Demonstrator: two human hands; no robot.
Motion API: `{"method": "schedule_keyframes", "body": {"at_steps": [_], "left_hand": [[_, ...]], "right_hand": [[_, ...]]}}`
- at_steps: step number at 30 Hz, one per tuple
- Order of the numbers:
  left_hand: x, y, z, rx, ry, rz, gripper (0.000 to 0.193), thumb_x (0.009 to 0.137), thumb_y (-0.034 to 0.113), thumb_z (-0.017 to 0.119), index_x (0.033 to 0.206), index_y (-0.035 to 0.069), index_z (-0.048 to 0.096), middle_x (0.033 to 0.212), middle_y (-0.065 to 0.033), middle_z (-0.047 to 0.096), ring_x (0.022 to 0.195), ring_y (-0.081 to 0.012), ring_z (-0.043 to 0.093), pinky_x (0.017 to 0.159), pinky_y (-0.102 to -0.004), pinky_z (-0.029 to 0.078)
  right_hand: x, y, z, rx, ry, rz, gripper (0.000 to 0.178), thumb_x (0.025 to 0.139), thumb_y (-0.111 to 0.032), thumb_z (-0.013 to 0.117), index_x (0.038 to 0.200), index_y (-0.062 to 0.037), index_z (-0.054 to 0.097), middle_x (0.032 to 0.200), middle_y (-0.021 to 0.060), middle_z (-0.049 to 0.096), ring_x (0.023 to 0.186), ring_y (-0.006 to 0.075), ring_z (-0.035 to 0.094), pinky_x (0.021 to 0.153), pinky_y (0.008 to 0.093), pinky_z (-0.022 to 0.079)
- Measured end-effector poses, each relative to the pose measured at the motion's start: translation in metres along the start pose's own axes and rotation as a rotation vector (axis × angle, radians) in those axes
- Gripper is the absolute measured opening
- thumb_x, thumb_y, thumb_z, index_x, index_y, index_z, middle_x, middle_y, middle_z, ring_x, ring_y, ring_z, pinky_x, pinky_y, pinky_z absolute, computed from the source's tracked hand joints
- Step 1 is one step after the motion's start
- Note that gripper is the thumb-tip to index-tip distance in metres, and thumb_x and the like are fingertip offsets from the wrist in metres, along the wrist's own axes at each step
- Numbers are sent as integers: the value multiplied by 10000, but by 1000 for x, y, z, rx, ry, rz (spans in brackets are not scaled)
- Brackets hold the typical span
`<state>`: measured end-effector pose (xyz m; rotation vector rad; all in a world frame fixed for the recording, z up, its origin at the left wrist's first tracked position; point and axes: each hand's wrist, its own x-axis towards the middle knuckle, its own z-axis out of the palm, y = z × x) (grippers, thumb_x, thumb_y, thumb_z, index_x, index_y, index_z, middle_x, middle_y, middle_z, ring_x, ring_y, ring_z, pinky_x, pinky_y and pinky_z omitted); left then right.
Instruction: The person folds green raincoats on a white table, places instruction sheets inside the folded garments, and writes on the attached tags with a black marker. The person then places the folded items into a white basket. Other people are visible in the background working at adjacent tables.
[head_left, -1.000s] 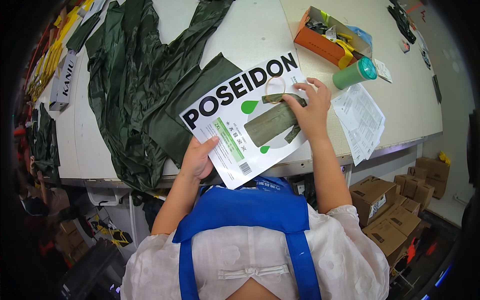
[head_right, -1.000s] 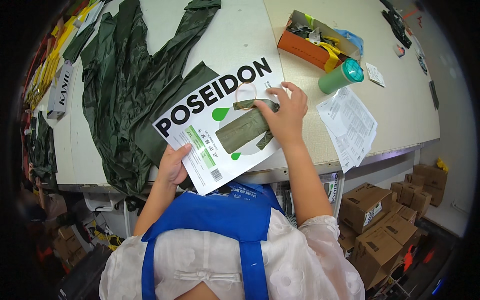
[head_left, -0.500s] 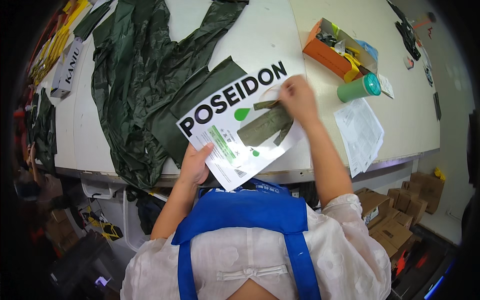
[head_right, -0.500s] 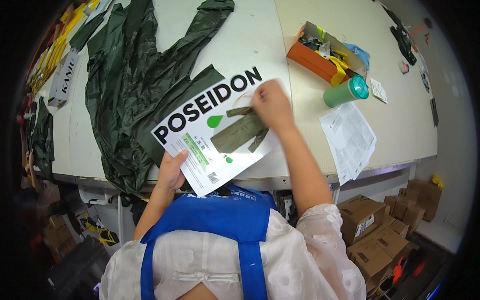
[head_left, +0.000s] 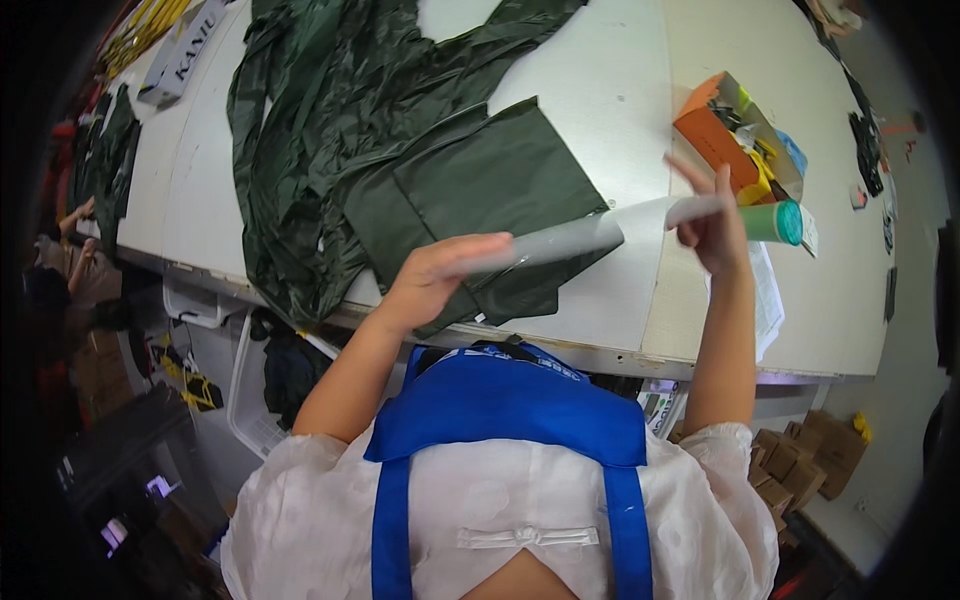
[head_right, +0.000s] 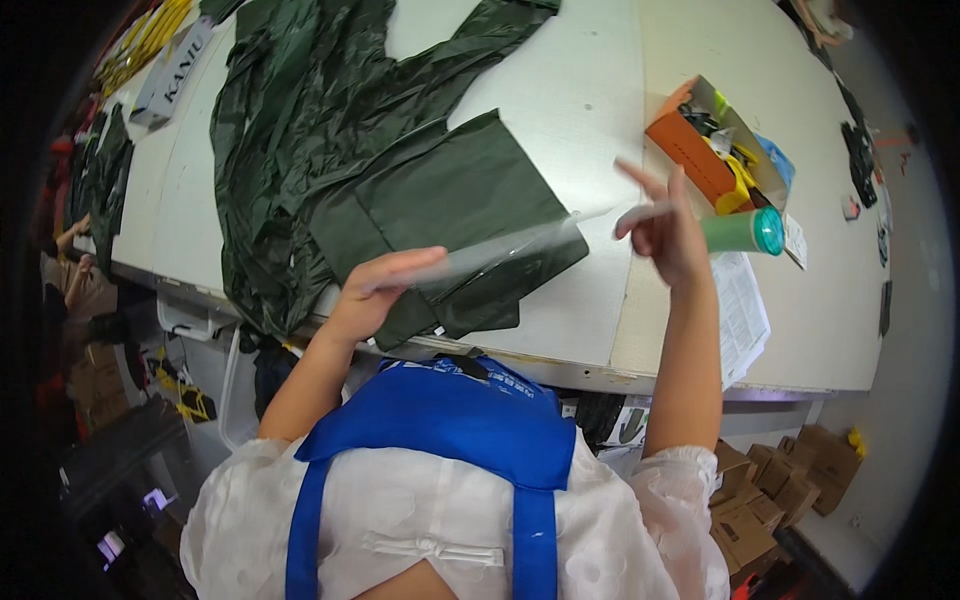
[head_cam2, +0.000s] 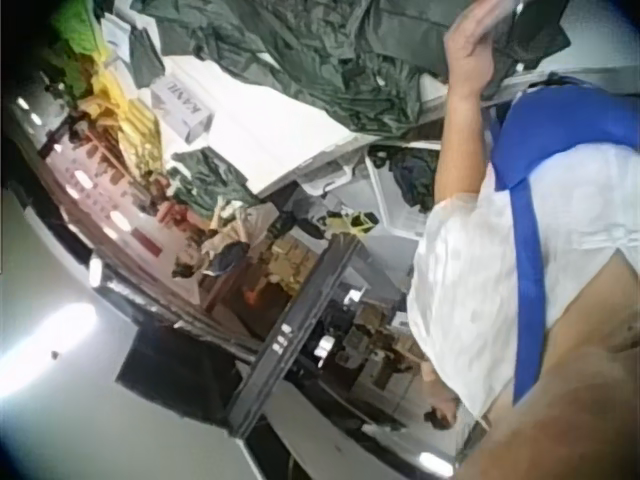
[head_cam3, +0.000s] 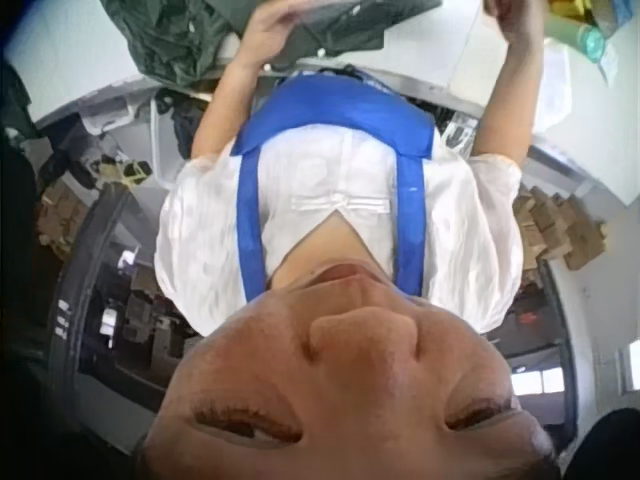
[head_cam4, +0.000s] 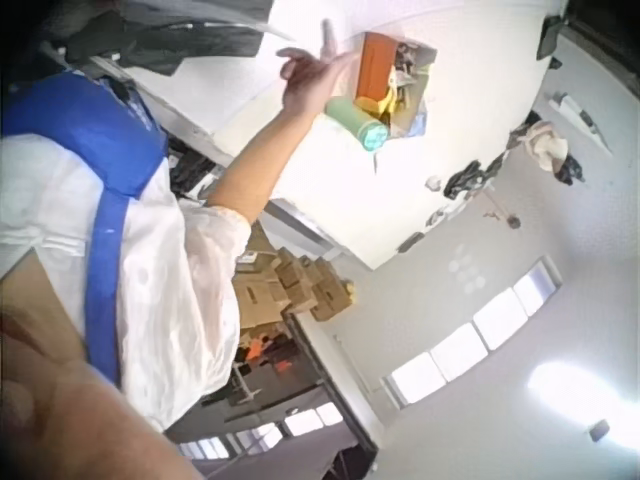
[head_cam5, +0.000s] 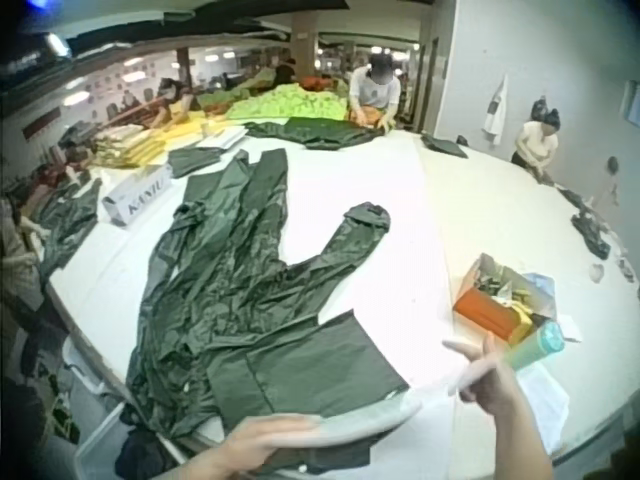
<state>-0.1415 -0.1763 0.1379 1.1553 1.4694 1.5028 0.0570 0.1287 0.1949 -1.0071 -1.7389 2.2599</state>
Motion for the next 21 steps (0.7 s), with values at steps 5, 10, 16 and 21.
{"method": "schedule_keyframes", "body": {"at_steps": [5,10,16,21], "left_hand": [[0,13,-2,866,-172,265,433,787,52,578,1211,139,585,1307,-113,516,1260,-306,420,1037,-413,307],[-39,-40,2,716,137,-260,639,715,12,640,1315,130,454,1418,-131,356,1305,-317,334,1045,-436,309],[-43,-73,11,1090,-170,82,497,730,86,644,1208,179,545,1371,-26,433,1300,-238,357,968,-426,341],[-31,-102,12,1073,-195,238,183,799,139,599,978,156,633,1071,-15,625,1087,-178,532,906,-396,373]], "right_hand": [[-30,67,-22,95,151,-99,378,922,-296,527,1121,23,562,976,108,649,782,168,657,640,256,543],[-52,123,-41,265,409,38,313,899,-141,554,1152,43,542,1015,106,633,830,154,639,728,255,533],[-66,180,-53,427,556,25,444,873,5,463,1301,71,362,1011,186,596,825,205,629,697,246,528],[-76,160,-9,435,502,40,388,903,-106,481,1249,65,444,1029,143,604,838,207,614,706,278,514]]}}
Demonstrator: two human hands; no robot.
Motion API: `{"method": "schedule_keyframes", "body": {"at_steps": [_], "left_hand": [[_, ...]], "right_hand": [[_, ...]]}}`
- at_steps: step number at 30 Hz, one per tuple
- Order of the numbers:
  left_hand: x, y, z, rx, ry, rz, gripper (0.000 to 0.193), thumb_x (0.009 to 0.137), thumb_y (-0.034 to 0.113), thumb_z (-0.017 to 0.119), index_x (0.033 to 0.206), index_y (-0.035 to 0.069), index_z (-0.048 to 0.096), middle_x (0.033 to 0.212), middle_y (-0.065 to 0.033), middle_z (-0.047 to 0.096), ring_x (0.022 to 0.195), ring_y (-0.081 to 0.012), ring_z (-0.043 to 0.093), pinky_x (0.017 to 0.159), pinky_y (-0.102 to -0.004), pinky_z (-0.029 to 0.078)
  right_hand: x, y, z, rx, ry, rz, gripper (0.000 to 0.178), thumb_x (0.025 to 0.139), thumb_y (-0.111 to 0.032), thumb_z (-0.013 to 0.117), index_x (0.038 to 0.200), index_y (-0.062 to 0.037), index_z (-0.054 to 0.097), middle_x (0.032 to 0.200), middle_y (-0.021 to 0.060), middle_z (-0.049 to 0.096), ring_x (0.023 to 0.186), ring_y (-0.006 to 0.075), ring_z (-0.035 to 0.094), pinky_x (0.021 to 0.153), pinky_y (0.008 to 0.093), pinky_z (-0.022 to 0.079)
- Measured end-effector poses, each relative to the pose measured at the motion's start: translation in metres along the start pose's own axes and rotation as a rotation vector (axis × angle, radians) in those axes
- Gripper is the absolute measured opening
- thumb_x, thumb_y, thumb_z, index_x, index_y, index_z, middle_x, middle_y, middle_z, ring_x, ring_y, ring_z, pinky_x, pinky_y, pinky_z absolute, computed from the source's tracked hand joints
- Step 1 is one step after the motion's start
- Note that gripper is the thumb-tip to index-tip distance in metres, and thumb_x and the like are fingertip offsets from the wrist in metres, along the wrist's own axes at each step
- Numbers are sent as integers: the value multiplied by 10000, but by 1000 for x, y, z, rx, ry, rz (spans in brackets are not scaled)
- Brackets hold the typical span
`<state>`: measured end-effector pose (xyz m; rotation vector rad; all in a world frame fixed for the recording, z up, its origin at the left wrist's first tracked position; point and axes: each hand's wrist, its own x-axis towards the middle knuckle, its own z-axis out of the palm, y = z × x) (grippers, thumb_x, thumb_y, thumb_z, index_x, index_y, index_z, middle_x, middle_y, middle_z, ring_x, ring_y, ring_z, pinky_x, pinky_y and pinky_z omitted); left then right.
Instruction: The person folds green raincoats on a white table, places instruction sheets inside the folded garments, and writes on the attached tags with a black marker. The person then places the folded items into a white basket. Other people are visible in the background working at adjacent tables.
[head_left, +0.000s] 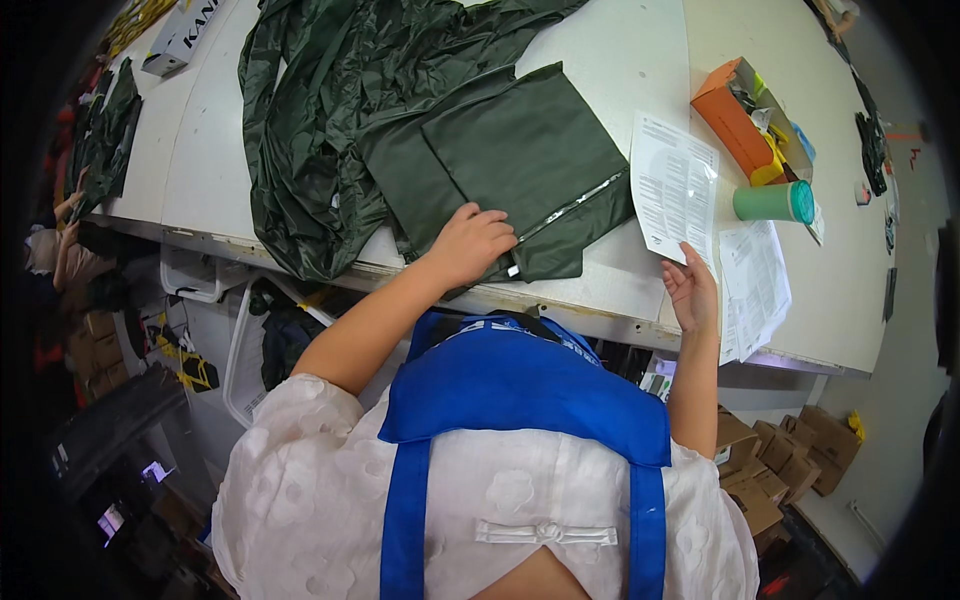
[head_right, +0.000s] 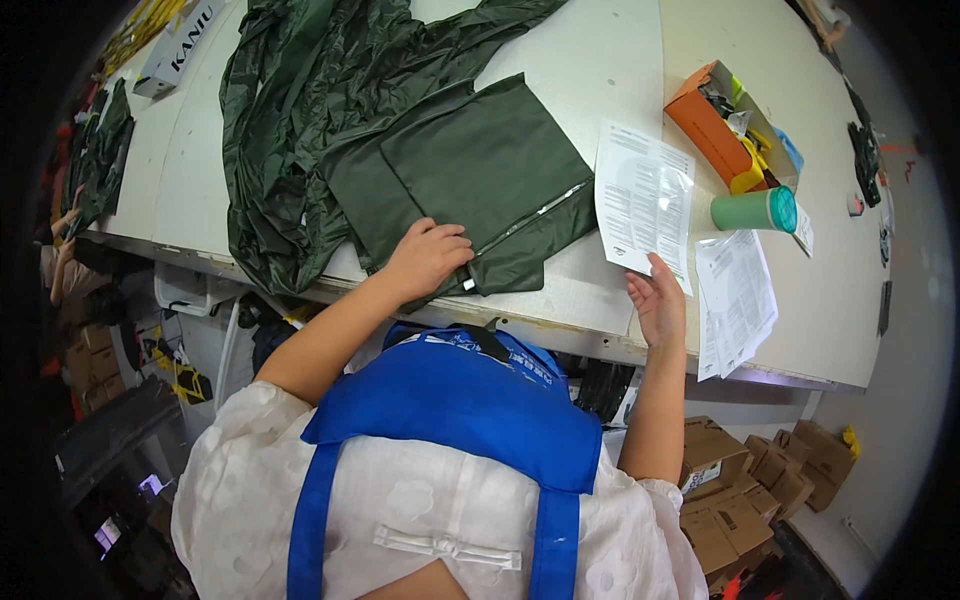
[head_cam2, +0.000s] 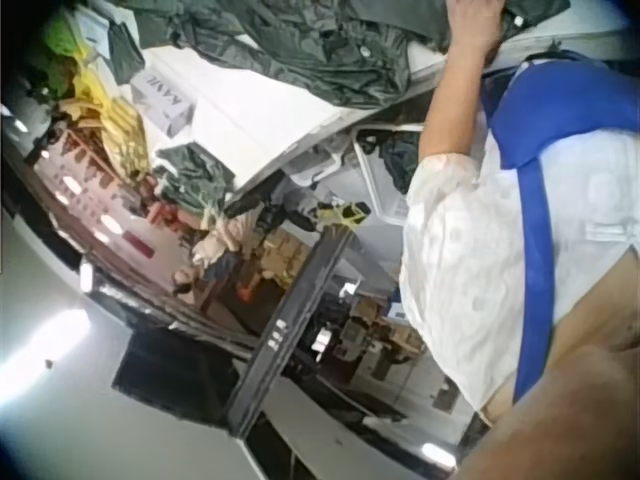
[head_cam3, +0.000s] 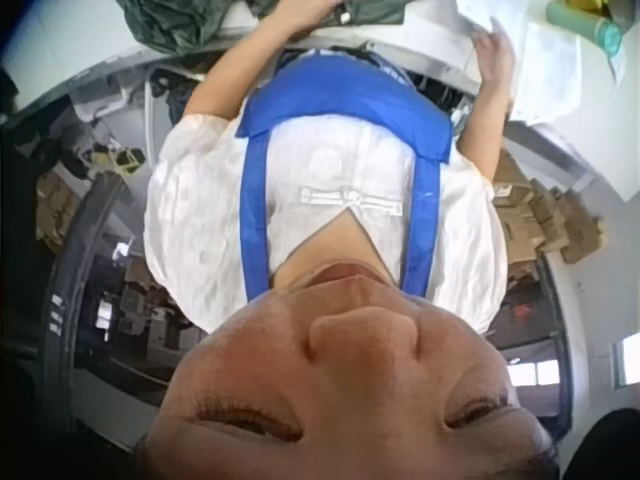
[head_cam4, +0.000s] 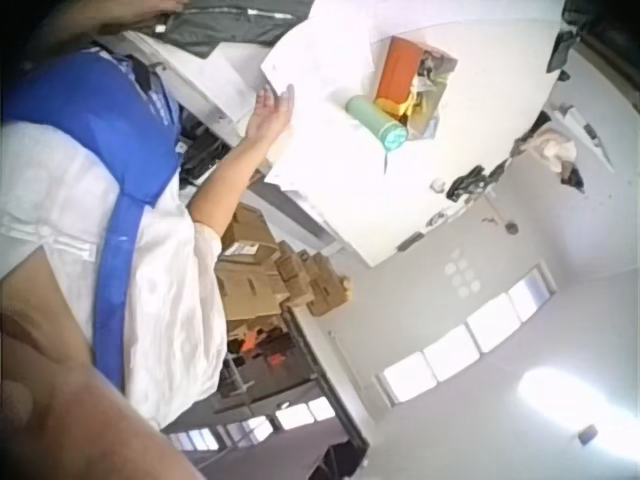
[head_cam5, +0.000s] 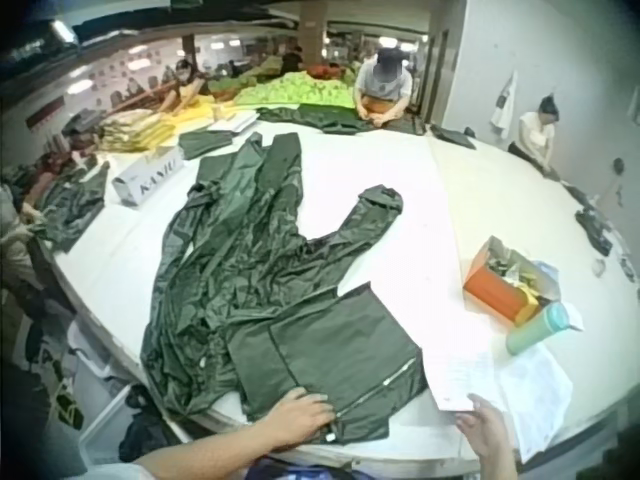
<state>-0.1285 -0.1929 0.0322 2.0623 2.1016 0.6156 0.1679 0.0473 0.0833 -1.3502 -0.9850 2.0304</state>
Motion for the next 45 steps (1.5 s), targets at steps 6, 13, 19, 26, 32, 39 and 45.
{"method": "schedule_keyframes", "body": {"at_steps": [6,13,19,26,32,39,45], "left_hand": [[63,26,-77,-801,242,-550,153,859,155,595,852,5,625,636,18,549,576,-65,457,557,-231,376],[73,40,-115,-1013,217,-597,172,871,162,603,861,-7,631,685,82,496,634,-6,374,565,-188,313],[60,35,-110,-514,365,-5,134,808,99,621,922,35,649,799,5,603,683,-126,532,608,-260,403],[-37,25,-28,-186,-211,351,153,713,140,588,853,107,644,986,-28,611,906,-199,582,736,-318,446],[-1,51,7,-116,-292,180,136,725,146,596,839,83,637,1014,-47,604,948,-220,574,771,-354,466],[49,62,41,-16,-192,-46,197,762,150,608,939,65,592,840,-100,565,800,-316,581,698,-421,496],[78,47,12,-312,70,-392,134,805,137,605,887,34,577,851,-163,623,776,-360,602,670,-435,484]], "right_hand": [[2,-2,-21,187,69,-164,337,920,-195,499,1149,44,559,1032,103,612,865,163,595,713,268,492],[1,-3,-22,150,104,-167,306,918,-159,506,1139,45,564,1027,95,611,869,144,589,698,255,487],[7,3,-17,-31,228,-214,451,865,-13,532,1295,-18,398,1113,138,571,907,175,585,691,292,501],[13,10,-45,-273,654,-302,574,808,95,537,1328,-42,337,1181,168,532,946,215,587,663,333,516],[10,5,-91,121,411,-323,321,862,12,536,1177,-9,476,1067,105,587,900,196,596,706,290,496],[-46,-31,-85,197,166,-316,410,891,-10,475,1293,31,407,1232,141,539,1113,228,548,940,330,453],[-81,-17,-121,-88,-128,-19,380,847,-83,586,1180,84,512,1075,167,625,914,202,636,806,304,508]]}}
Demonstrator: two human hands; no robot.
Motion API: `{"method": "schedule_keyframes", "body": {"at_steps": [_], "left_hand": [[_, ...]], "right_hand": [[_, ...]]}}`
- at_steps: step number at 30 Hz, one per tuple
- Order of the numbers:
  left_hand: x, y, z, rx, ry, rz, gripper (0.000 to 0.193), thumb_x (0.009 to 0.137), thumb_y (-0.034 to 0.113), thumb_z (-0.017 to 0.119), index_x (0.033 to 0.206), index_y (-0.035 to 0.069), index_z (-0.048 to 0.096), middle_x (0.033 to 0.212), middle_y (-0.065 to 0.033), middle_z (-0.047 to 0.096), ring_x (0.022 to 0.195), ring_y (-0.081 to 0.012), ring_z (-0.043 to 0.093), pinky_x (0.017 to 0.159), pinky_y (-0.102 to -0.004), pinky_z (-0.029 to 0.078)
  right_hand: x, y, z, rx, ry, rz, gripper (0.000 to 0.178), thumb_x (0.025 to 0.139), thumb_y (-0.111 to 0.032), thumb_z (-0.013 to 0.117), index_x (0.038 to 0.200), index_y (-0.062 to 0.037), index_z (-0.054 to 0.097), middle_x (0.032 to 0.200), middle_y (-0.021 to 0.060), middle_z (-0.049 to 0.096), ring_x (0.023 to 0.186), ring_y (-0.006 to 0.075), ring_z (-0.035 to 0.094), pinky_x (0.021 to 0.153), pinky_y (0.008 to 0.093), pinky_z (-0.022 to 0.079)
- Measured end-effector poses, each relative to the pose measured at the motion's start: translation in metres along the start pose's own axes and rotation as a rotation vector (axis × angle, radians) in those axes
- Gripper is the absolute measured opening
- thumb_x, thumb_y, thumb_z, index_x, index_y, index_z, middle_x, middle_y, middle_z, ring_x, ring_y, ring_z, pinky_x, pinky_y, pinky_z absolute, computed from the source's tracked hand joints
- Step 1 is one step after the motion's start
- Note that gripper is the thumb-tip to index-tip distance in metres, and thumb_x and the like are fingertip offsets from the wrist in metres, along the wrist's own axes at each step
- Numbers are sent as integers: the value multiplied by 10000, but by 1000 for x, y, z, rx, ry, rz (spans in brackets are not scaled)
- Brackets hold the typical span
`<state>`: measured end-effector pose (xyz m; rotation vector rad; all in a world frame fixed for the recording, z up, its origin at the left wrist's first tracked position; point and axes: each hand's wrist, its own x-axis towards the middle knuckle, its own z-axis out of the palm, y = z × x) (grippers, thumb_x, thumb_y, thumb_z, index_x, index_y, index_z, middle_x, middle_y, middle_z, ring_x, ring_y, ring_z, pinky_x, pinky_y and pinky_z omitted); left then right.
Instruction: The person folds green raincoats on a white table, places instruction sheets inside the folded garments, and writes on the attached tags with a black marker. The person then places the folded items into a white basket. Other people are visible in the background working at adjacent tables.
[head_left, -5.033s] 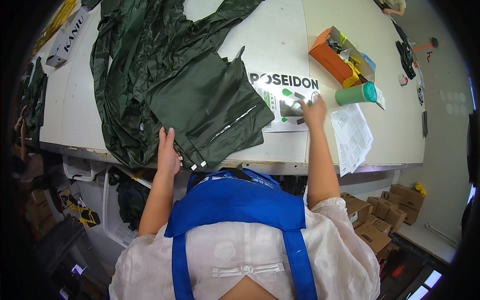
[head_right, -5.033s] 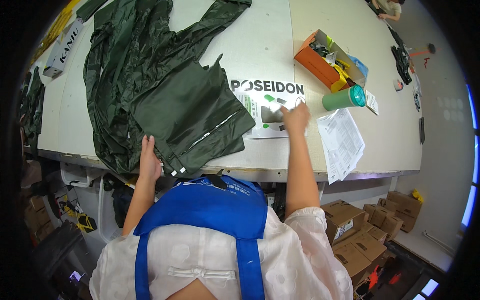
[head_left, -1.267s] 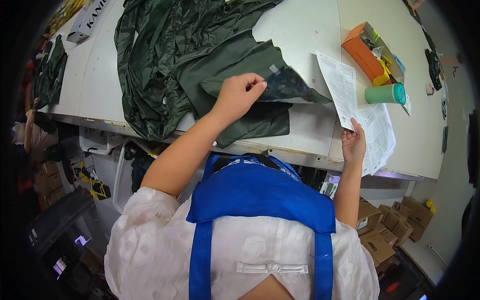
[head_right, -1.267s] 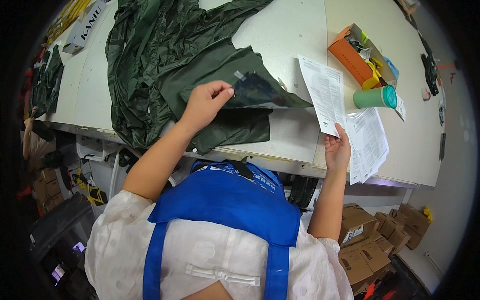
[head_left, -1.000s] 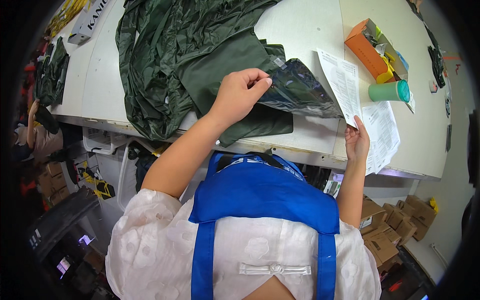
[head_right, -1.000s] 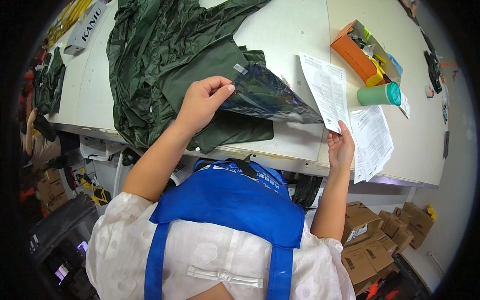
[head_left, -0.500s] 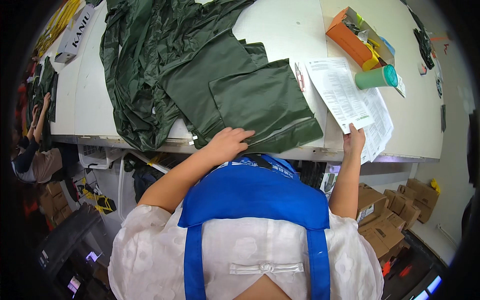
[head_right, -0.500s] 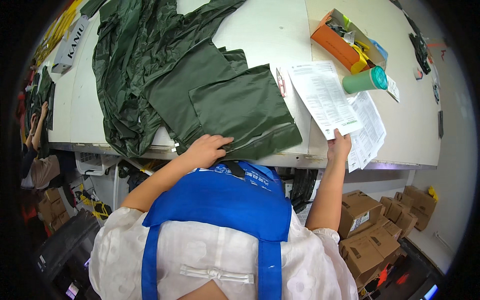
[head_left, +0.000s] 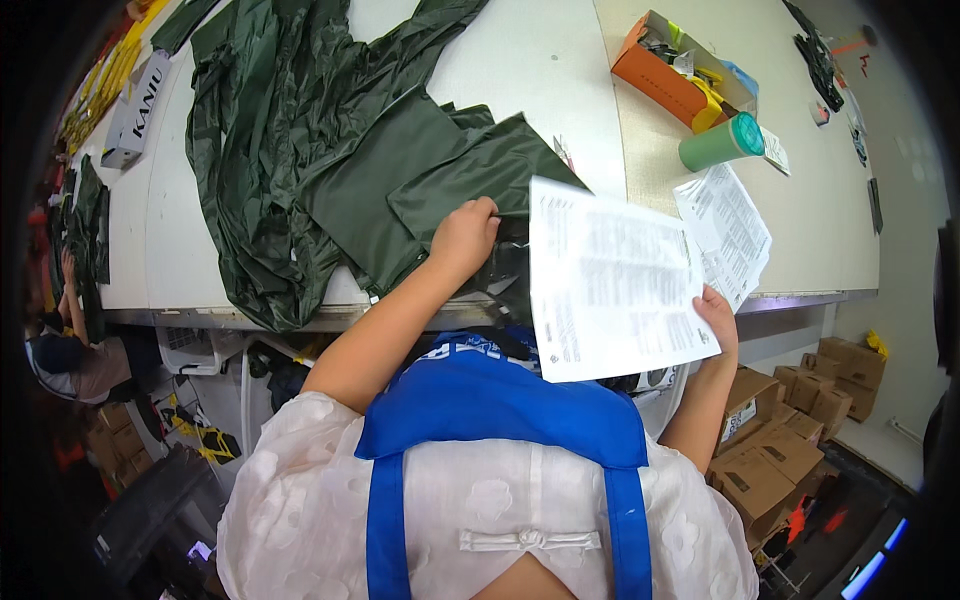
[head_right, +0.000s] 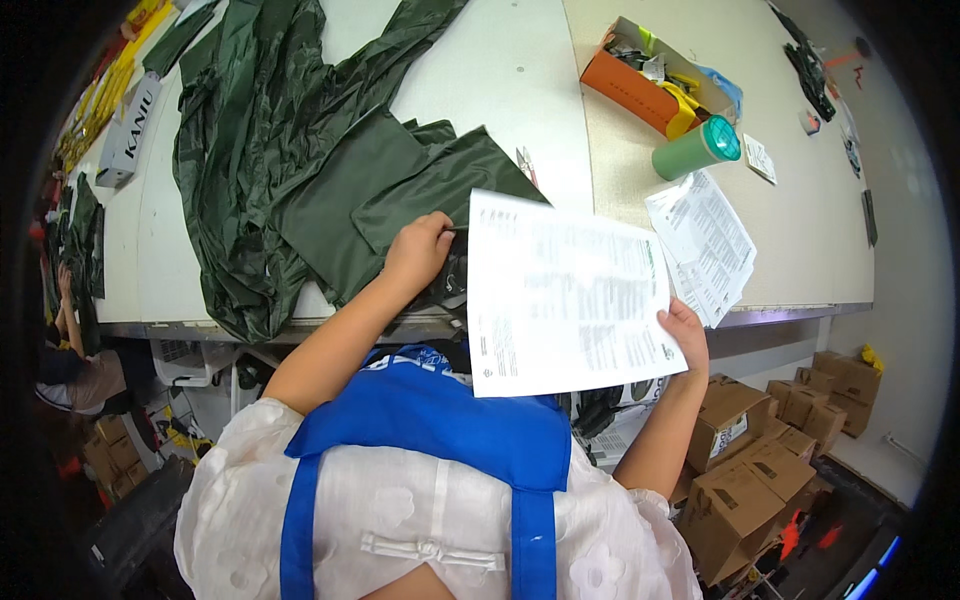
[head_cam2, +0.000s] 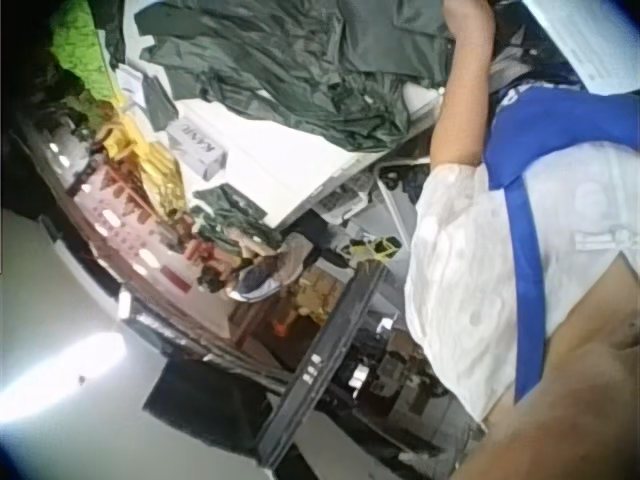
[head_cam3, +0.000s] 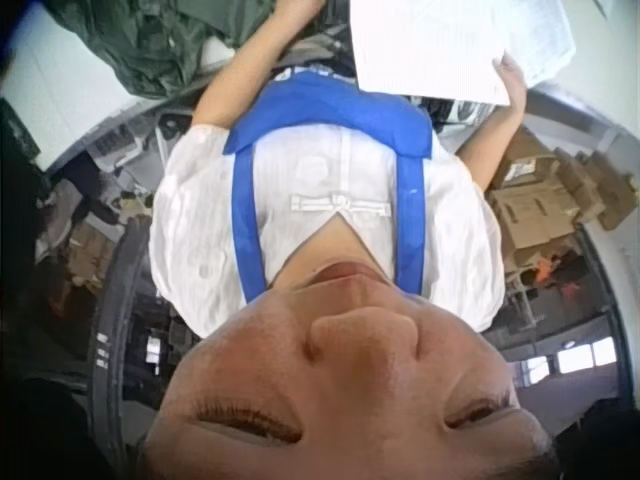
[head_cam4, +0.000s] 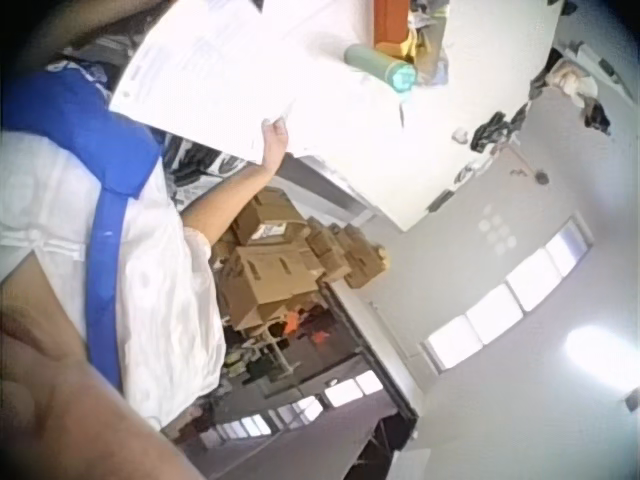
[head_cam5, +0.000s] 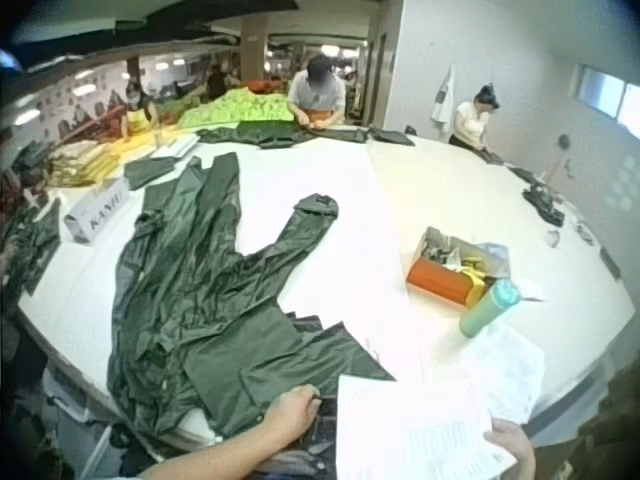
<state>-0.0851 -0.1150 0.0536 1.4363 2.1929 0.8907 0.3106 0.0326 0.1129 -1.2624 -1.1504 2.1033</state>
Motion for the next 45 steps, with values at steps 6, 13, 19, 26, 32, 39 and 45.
{"method": "schedule_keyframes", "body": {"at_steps": [6,13,19,26,32,39,45], "left_hand": [[20,25,-20,-28,-2,55,153,813,183,636,853,55,563,785,-129,598,721,-340,582,631,-417,459],[25,24,-10,-15,-131,107,135,807,201,633,818,81,572,767,-109,565,729,-328,575,625,-420,461],[26,33,5,-56,-195,199,120,808,178,630,830,68,587,782,-125,566,749,-334,567,649,-417,456],[51,56,-6,-54,56,329,81,815,128,621,848,75,571,804,-124,544,712,-337,566,613,-412,468],[122,80,-37,88,387,558,74,807,85,622,852,84,563,821,-108,539,698,-328,576,590,-405,469],[91,47,22,256,-204,187,481,786,119,640,1230,54,466,1189,-174,502,1056,-358,529,871,-404,455],[40,32,40,242,-243,252,468,756,87,655,1193,45,493,1185,-145,506,1102,-333,485,909,-398,437]], "right_hand": [[1,-14,0,-256,177,58,297,854,-63,564,1109,87,549,962,121,646,798,151,634,701,268,508],[38,5,40,-189,313,-269,279,884,-44,537,1156,13,528,901,54,641,757,82,595,669,213,473],[68,33,72,-250,67,-82,358,879,-91,552,1219,2,488,955,84,646,818,124,614,706,245,488],[103,21,26,-527,540,-247,482,805,-223,694,1196,-5,516,1021,116,607,906,181,561,818,318,453],[71,6,-150,-793,1354,236,767,643,-351,807,1219,44,488,1241,257,487,1137,381,482,943,430,419],[75,10,-160,-833,1397,289,810,590,-400,825,1144,95,503,1190,275,529,1110,391,511,943,428,419],[82,7,-153,-929,1538,452,807,611,-387,816,1176,77,474,1154,260,554,1094,367,538,912,455,440]]}}
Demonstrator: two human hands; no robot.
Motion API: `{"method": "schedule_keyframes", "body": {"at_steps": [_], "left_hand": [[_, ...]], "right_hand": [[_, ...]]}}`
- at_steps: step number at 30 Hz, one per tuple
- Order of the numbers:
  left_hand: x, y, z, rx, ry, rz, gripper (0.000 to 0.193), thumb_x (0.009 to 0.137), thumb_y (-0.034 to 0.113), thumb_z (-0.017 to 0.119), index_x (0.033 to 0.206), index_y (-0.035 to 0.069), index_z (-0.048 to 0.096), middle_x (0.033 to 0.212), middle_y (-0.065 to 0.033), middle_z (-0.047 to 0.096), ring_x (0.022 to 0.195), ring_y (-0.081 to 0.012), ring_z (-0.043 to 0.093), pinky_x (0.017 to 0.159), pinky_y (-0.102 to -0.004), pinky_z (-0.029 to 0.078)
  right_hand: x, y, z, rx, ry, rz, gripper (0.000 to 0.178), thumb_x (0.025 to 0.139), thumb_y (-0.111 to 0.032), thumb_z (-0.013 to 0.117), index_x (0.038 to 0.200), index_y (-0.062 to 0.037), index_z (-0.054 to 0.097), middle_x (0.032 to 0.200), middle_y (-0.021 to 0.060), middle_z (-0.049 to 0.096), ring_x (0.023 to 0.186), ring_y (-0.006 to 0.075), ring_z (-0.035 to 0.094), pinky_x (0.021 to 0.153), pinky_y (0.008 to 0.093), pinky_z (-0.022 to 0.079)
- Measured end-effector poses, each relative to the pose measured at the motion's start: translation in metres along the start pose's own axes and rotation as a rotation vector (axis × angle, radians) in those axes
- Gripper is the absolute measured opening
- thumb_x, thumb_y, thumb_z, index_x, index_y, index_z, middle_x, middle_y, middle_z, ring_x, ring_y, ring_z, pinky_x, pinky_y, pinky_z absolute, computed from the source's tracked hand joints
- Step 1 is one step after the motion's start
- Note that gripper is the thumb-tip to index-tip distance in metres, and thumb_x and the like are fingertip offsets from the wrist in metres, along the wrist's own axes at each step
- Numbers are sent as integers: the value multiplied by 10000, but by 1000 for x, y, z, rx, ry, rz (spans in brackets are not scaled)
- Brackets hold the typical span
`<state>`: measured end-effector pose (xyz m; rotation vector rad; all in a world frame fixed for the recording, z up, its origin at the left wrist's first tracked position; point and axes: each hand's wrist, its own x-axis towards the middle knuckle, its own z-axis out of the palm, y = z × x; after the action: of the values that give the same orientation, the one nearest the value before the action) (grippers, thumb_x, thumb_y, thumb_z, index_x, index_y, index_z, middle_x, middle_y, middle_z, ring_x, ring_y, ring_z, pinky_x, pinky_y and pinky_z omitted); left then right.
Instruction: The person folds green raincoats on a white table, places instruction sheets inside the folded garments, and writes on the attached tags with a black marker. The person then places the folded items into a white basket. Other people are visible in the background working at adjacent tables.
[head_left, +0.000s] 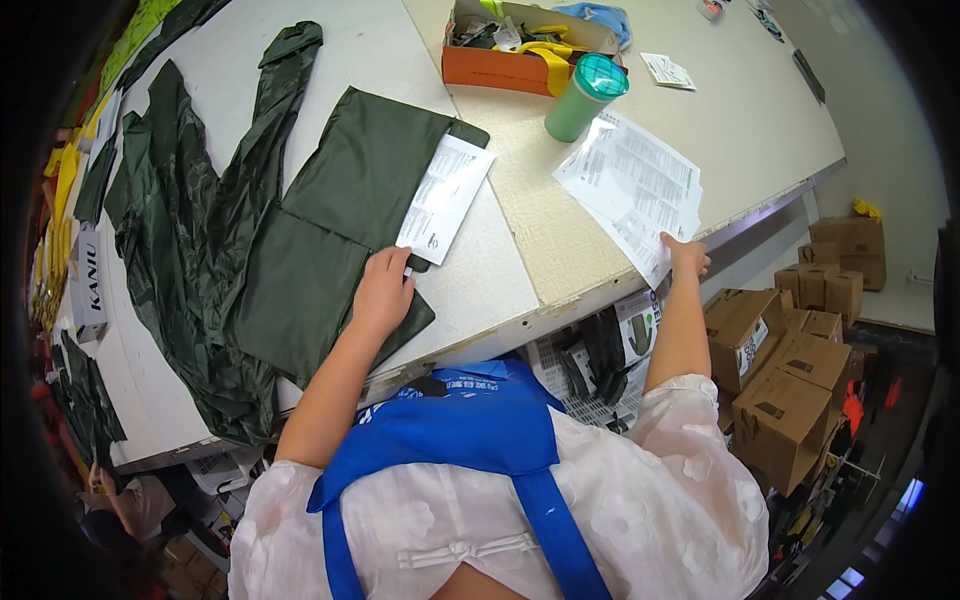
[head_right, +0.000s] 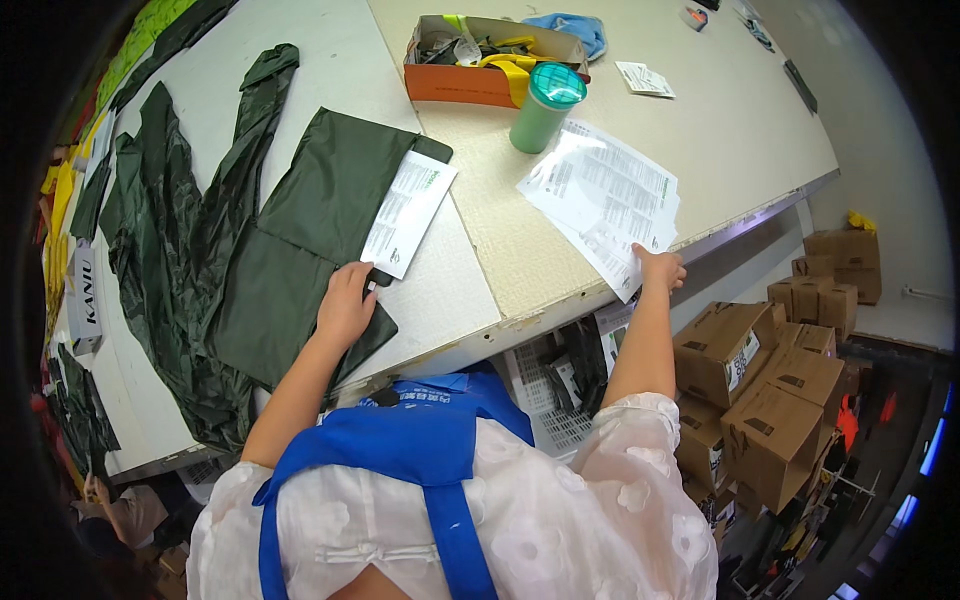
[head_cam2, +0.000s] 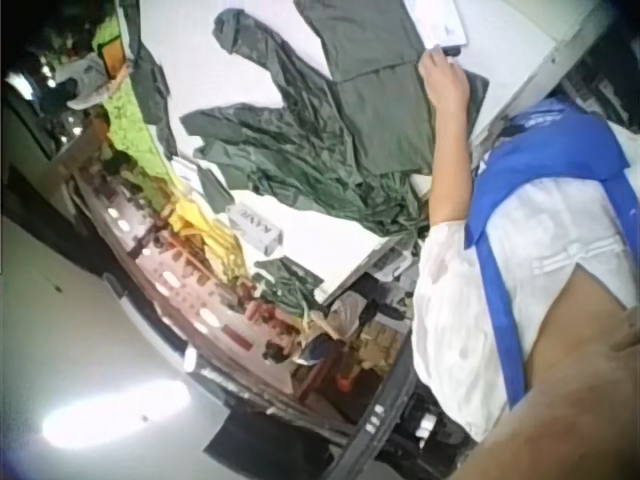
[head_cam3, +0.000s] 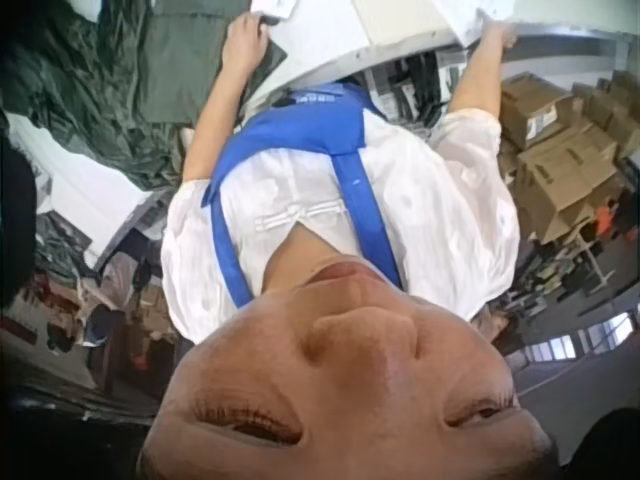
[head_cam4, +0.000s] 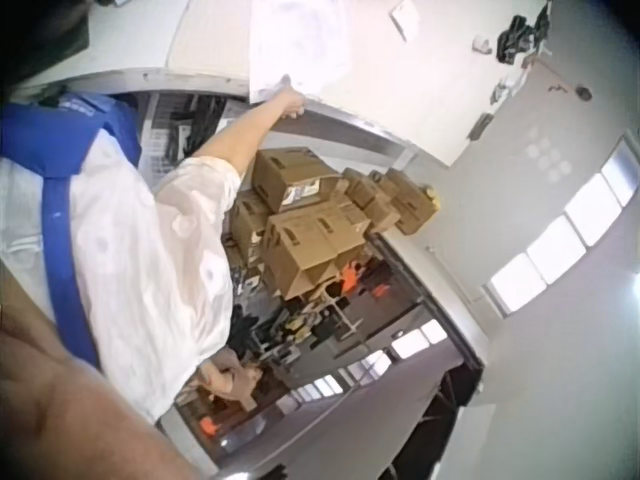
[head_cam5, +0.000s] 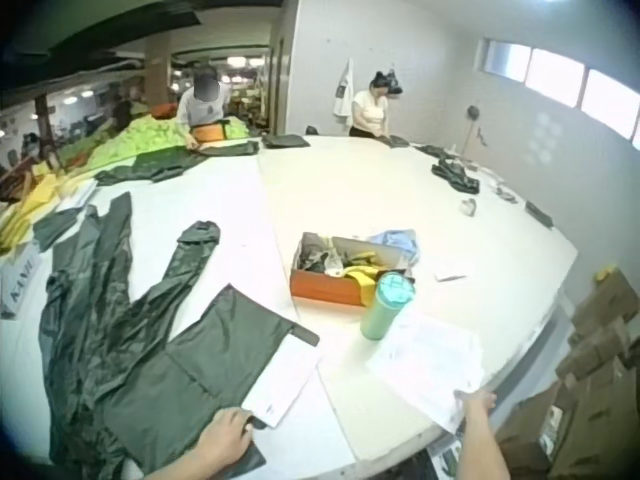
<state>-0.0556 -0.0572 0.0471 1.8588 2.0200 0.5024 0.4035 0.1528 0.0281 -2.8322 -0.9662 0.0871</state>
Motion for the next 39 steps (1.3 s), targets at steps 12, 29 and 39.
{"method": "schedule_keyframes", "body": {"at_steps": [12,29,39], "left_hand": [[-10,-2,0,-47,-33,22,396,753,74,656,1134,41,555,1226,-152,507,1144,-331,472,950,-399,418],[-5,26,-7,-204,-6,21,377,762,45,628,1131,65,551,1237,-137,496,1133,-340,474,954,-388,397],[-13,16,-10,-195,1,15,372,764,56,631,1128,61,554,1225,-132,500,1107,-339,484,926,-399,417]], "right_hand": [[-14,3,15,104,-317,-762,696,614,-227,818,1190,15,513,1013,194,620,949,332,596,845,386,464],[-107,-23,-122,1185,-1087,-460,136,817,-9,629,937,-9,566,888,105,644,801,187,660,669,256,548],[-126,-21,-140,1161,-1062,-617,173,807,-10,627,974,-15,584,845,58,624,774,153,652,608,229,515]]}}
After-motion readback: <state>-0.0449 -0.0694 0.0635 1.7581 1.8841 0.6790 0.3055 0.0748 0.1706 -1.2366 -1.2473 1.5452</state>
